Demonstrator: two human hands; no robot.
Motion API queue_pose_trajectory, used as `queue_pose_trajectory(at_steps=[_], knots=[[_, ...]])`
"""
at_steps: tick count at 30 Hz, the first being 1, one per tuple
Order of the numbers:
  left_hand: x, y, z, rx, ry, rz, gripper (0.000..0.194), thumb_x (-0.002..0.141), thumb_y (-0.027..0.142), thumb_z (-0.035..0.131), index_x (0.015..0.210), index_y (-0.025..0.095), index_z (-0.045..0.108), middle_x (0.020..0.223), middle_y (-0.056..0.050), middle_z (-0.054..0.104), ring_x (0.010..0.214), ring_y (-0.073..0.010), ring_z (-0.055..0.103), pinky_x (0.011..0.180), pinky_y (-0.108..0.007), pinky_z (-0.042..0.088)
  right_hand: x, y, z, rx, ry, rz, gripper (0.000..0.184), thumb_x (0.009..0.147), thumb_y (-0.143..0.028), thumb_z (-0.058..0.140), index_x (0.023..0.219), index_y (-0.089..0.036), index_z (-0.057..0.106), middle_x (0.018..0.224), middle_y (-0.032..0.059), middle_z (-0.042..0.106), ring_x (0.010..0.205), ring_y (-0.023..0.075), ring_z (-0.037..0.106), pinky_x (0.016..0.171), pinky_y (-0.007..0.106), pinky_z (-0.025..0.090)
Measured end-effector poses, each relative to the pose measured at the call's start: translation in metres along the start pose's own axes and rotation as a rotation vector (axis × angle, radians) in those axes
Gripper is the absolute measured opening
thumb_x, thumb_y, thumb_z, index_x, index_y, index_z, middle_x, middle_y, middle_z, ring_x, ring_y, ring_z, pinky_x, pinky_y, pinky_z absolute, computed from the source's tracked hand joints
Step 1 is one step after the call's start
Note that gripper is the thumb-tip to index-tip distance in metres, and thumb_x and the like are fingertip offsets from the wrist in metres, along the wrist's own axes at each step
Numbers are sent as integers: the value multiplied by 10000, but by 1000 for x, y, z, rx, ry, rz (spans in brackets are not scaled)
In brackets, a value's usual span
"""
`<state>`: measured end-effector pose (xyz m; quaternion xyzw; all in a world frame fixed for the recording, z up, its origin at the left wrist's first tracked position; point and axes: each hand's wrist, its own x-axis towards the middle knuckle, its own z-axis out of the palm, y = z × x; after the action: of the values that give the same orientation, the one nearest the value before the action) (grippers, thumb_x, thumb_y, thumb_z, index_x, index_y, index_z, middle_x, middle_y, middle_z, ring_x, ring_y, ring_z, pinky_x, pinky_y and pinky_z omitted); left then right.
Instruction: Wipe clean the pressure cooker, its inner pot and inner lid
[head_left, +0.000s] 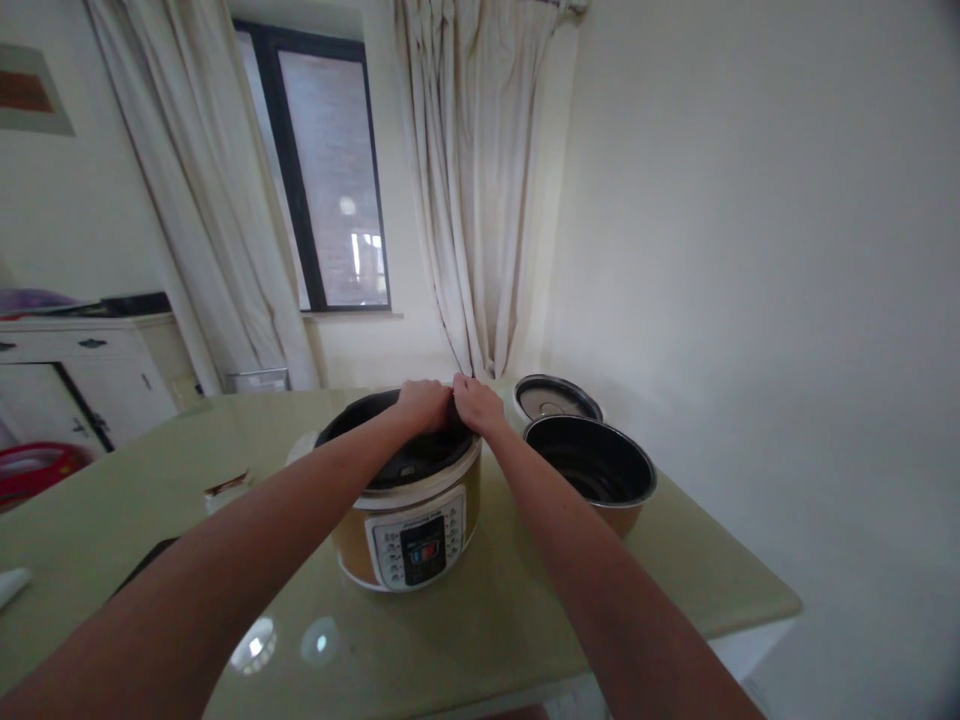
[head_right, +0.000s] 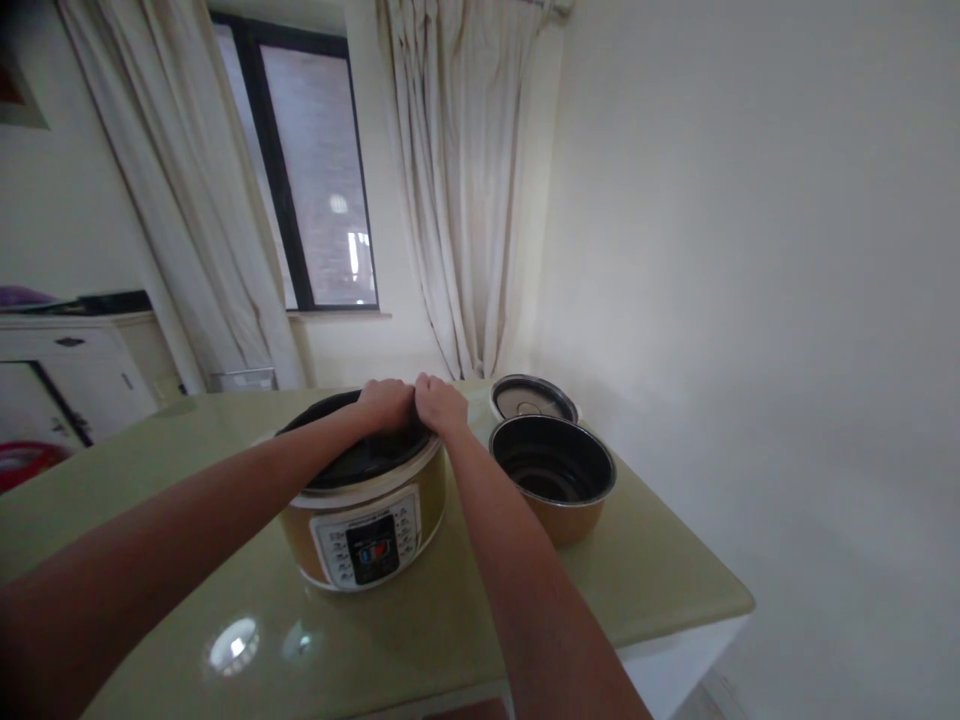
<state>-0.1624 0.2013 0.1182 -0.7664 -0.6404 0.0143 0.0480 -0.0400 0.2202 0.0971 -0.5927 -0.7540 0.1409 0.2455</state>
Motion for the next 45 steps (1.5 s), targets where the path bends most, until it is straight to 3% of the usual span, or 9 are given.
queue_pose_trajectory(at_steps=[11,14,17,23,25,27,31,39,45], knots=[[-36,-51,-11,256,208,-49,320,996,155,509,1245,173,710,1311,-235,702,1283,-371,569,1029,-539,384,-7,0,-3,-30,-6,-14,637,1107,-443,112,1234,-223,697,1385,153,705,1261,333,668,1046,489,504],[-49,-55,-23,279,38,-91,269,926,240,663,1176,201,758,1307,-230,715,1299,-412,580,1042,-582,409,-8,-1,-4,-42,-9,-19,639,1106,-433,106,1246,-221,692,1392,155,699,1257,329,669,1037,482,508],[-58,-50,-27,252,-160,-59,291,681,265,883,961,224,816,1160,-202,780,1229,-443,652,1031,-571,479,-9,-1,-5,-43,-16,-32,616,1107,-415,115,1257,-230,682,1409,140,692,1255,322,668,1030,476,510],[-57,-46,-23,-187,-637,122,415,529,239,857,942,264,824,871,-53,817,835,-312,761,721,-387,622,-11,-2,-7,-60,-19,-45,593,1115,-416,121,1275,-243,666,1423,134,680,1259,314,664,1029,475,501],[-50,-44,-21,-392,-559,178,425,577,301,842,999,265,807,905,-15,816,847,-278,762,729,-356,627,-10,-2,-7,-83,-23,-28,611,1120,-425,100,1287,-241,659,1415,145,680,1263,310,662,1023,470,501],[-39,-39,-18,-478,-335,209,423,644,367,831,1048,249,791,976,-8,815,910,-248,762,805,-326,623,-10,-2,-7,-115,-30,-27,591,1124,-422,113,1305,-253,649,1412,146,680,1270,304,661,1011,451,504],[-12,-24,-10,-158,45,85,459,761,439,794,1169,232,750,1150,-90,795,1053,-288,749,907,-362,589,-8,-2,-6,-117,-26,-41,611,1123,-437,92,1321,-254,639,1404,144,687,1276,319,663,1008,448,508],[-9,-38,4,87,201,7,347,956,129,512,1240,213,693,1309,-180,713,1311,-327,607,1085,-511,450,-9,-3,-5,-78,-16,-23,640,1123,-453,67,1270,-234,650,1402,137,694,1271,325,668,1040,484,499],[-34,-81,-17,145,244,-152,386,965,185,542,1327,237,666,1343,-173,705,1313,-349,610,1046,-510,489,-10,-2,-6,-59,0,-34,618,1123,-428,93,1240,-236,668,1375,141,701,1247,315,669,1014,463,502]])
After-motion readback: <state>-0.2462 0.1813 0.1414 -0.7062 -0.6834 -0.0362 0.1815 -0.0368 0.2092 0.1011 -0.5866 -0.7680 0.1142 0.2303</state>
